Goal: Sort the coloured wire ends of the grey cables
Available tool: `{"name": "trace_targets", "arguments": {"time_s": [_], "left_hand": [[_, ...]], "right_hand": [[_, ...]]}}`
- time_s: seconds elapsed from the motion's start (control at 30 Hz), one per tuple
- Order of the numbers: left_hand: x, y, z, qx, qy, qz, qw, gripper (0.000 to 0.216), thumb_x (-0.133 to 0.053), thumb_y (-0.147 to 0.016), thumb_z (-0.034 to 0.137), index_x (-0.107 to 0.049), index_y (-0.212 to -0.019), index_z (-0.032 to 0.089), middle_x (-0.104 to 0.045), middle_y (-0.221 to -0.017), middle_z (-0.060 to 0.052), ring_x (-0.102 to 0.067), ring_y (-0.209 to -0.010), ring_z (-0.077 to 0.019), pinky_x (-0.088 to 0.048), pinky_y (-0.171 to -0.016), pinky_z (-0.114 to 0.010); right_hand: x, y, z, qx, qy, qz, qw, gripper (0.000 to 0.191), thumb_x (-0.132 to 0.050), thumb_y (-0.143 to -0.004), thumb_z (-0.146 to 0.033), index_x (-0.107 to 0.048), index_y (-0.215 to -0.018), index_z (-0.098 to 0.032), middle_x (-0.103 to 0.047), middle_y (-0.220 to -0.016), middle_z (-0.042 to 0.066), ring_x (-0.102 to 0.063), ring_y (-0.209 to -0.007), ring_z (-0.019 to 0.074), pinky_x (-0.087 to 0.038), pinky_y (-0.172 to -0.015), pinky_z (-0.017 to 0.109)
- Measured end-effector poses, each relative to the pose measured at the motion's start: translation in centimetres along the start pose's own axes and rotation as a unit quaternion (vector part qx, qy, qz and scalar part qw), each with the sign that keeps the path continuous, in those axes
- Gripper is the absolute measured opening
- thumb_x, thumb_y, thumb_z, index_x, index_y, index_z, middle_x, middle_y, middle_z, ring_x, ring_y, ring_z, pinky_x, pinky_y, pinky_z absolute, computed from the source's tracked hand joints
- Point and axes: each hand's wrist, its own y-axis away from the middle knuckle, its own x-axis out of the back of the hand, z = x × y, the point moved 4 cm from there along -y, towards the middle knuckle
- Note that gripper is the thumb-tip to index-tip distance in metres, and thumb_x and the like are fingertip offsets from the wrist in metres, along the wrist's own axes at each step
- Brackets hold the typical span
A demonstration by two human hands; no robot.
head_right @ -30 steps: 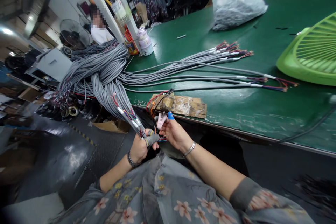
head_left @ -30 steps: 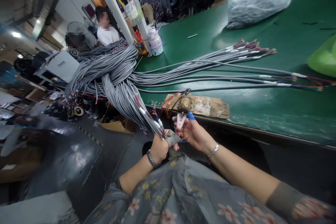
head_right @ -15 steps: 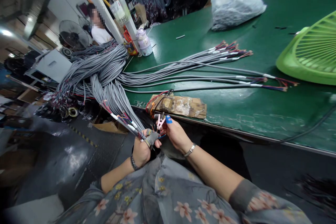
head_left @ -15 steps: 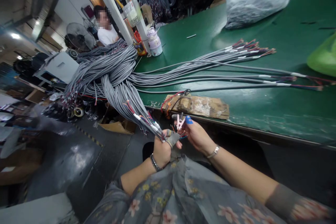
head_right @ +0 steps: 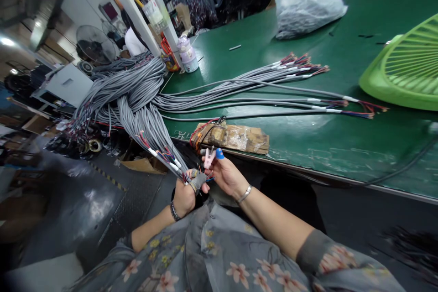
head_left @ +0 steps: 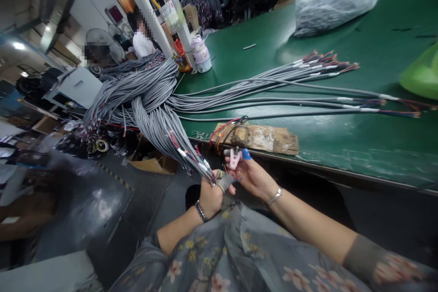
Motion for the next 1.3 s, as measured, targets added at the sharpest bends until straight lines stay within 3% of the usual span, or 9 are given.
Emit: {"name": "trace_targets", "arguments": {"time_s": [0.1, 0.27, 0.57, 0.67, 0.8, 0.97, 1.1, 1.3], "left_hand": [[0.3, 0.4, 0.2, 0.009, 0.000, 0.000, 1.000, 0.038, -0.065, -0.078, 0.045, -0.058, -0.052, 0.018, -0.059, -0.047, -0.001, -0.056, -0.049, -0.0131, -0.047, -0.061, -0.027], [0.3, 1.1, 1.4, 0.015, -0.043, -0.007, 0.999, 0.037, -0.067, -0.074, 0.047, -0.058, -0.054, 0.017, -0.061, -0.049, -0.002, -0.057, -0.050, -0.0133, -0.046, -0.056, -0.026], [0.1, 0.9, 0.9, 0.018, -0.121, -0.119, 0.985, 0.026, -0.072, -0.067, 0.035, -0.062, -0.052, 0.016, -0.061, -0.050, -0.001, -0.054, -0.049, -0.0121, -0.044, -0.051, -0.024], [0.4, 0.8, 1.2, 0.023, -0.099, -0.088, 0.991, 0.035, -0.069, -0.072, 0.042, -0.061, -0.050, 0.016, -0.061, -0.049, -0.002, -0.055, -0.049, -0.0128, -0.046, -0.054, -0.025], [0.7, 0.4, 1.4, 0.006, -0.052, -0.043, 0.998, 0.042, -0.063, -0.079, 0.047, -0.064, -0.052, 0.016, -0.063, -0.052, -0.004, -0.058, -0.054, -0.0147, -0.048, -0.060, -0.027], [0.8, 0.1, 1.4, -0.012, -0.090, -0.080, 0.993, 0.042, -0.062, -0.080, 0.049, -0.068, -0.055, 0.016, -0.066, -0.057, -0.005, -0.059, -0.059, -0.0151, -0.047, -0.063, -0.027], [0.8, 0.3, 1.8, -0.009, -0.129, -0.116, 0.985, 0.042, -0.066, -0.075, 0.053, -0.069, -0.057, 0.016, -0.065, -0.058, -0.005, -0.056, -0.057, -0.0143, -0.045, -0.059, -0.026], [1.0, 0.6, 1.9, -0.015, -0.135, -0.093, 0.986, 0.043, -0.065, -0.076, 0.052, -0.065, -0.051, 0.016, -0.061, -0.052, -0.004, -0.053, -0.052, -0.0127, -0.043, -0.056, -0.026]], "right_hand": [[-0.2, 0.9, -0.6, -0.026, -0.021, -0.016, 0.999, 0.057, -0.066, -0.061, -0.075, -0.068, -0.080, -0.021, -0.066, -0.076, 0.003, -0.056, -0.061, 0.0135, -0.045, -0.059, 0.028], [-0.6, 2.5, -1.0, -0.069, 0.082, -0.069, 0.992, 0.046, -0.080, -0.059, -0.057, -0.062, -0.072, -0.017, -0.064, -0.065, 0.001, -0.058, -0.058, 0.0141, -0.044, -0.057, 0.027], [-1.2, 3.7, -1.5, 0.004, 0.260, -0.091, 0.961, 0.041, -0.074, -0.066, -0.056, -0.062, -0.070, -0.018, -0.065, -0.063, 0.001, -0.060, -0.056, 0.0158, -0.047, -0.060, 0.030], [-0.5, 3.9, -1.8, 0.017, 0.246, -0.075, 0.966, 0.043, -0.071, -0.068, -0.060, -0.063, -0.076, -0.018, -0.067, -0.066, 0.003, -0.062, -0.062, 0.0180, -0.049, -0.065, 0.032], [0.0, 4.0, -1.4, 0.031, 0.208, -0.028, 0.977, 0.046, -0.079, -0.059, -0.055, -0.061, -0.082, -0.020, -0.068, -0.074, 0.002, -0.062, -0.068, 0.0178, -0.048, -0.068, 0.032], [-0.9, 4.0, -0.7, 0.058, 0.203, -0.015, 0.977, 0.040, -0.073, -0.068, -0.056, -0.058, -0.074, -0.019, -0.061, -0.058, -0.001, -0.055, -0.058, 0.0146, -0.045, -0.064, 0.032], [-1.3, 3.7, -0.3, 0.030, 0.171, 0.000, 0.985, 0.040, -0.077, -0.063, -0.053, -0.056, -0.070, -0.019, -0.059, -0.058, -0.003, -0.052, -0.051, 0.0122, -0.042, -0.057, 0.029], [-1.6, 3.7, 0.0, -0.006, 0.160, 0.005, 0.987, 0.040, -0.076, -0.064, -0.052, -0.055, -0.069, -0.019, -0.061, -0.052, -0.001, -0.052, -0.049, 0.0124, -0.038, -0.053, 0.027]]}}
